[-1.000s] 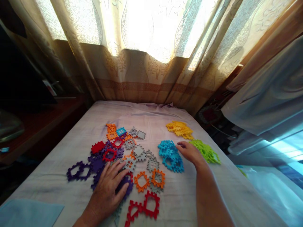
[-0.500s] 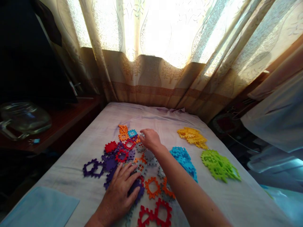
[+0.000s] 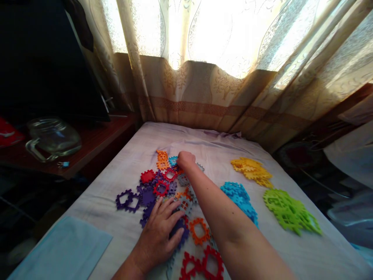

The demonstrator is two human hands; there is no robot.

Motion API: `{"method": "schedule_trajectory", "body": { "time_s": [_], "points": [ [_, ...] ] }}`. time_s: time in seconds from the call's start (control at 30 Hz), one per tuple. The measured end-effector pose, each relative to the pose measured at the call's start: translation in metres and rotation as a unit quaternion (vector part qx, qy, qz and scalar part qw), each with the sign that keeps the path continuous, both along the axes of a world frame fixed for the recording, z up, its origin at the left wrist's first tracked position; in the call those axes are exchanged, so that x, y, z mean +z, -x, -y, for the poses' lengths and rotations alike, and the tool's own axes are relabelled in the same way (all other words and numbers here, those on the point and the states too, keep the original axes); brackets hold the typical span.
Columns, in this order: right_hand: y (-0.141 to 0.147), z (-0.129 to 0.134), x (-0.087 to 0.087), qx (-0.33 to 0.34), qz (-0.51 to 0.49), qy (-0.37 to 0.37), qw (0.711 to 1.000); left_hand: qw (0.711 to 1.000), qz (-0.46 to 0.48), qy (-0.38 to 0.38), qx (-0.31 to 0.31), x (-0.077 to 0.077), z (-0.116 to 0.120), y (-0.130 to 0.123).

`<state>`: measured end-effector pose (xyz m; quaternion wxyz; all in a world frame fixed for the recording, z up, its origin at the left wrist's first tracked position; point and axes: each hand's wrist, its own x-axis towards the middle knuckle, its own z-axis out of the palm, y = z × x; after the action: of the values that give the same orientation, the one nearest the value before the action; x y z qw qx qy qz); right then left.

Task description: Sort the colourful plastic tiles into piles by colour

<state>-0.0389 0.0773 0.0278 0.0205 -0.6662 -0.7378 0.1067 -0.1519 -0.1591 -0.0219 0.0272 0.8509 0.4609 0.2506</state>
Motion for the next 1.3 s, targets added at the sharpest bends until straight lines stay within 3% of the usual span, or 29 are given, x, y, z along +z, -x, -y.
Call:
{"method": "schedule_trajectory", "body": {
  "time_s": [0.23, 0.37, 0.57, 0.67, 0.77, 1.0, 1.13, 1.3],
  "points": [
    [-0.014, 0.001, 0.004, -0.034, -0.076, -0.068, 0.994, 1.000, 0.003, 0.012, 0.002, 0.002, 0.000, 0.000],
    [-0.043, 0.017, 0.015, -0.012, -0.170, -0.122, 0.978, 1.000, 0.003, 0.009, 0.001, 0.002, -0.001, 0.000],
    [-0.146, 0.091, 0.021, 0.013, -0.230, -0.230, 0.946, 1.000, -0.001, -0.019, -0.003, -0.001, -0.005, 0.001],
    [-0.197, 0.132, 0.011, -0.016, -0.190, -0.278, 0.942, 0.999, 0.003, -0.033, -0.006, -0.003, -0.007, 0.001],
    [-0.226, 0.162, -0.006, -0.030, -0.155, -0.283, 0.946, 0.998, 0.011, -0.058, -0.003, -0.004, -0.008, 0.000],
    [-0.238, 0.202, -0.024, 0.019, -0.146, -0.292, 0.945, 0.993, 0.007, -0.116, -0.016, 0.001, -0.006, 0.000],
    [-0.228, 0.222, -0.034, -0.016, -0.095, -0.295, 0.951, 0.991, 0.000, -0.133, -0.019, 0.002, 0.005, -0.009],
    [-0.205, 0.218, -0.049, -0.077, -0.035, -0.198, 0.977, 0.987, -0.035, -0.140, -0.076, 0.000, 0.023, -0.027]
  ]
}}
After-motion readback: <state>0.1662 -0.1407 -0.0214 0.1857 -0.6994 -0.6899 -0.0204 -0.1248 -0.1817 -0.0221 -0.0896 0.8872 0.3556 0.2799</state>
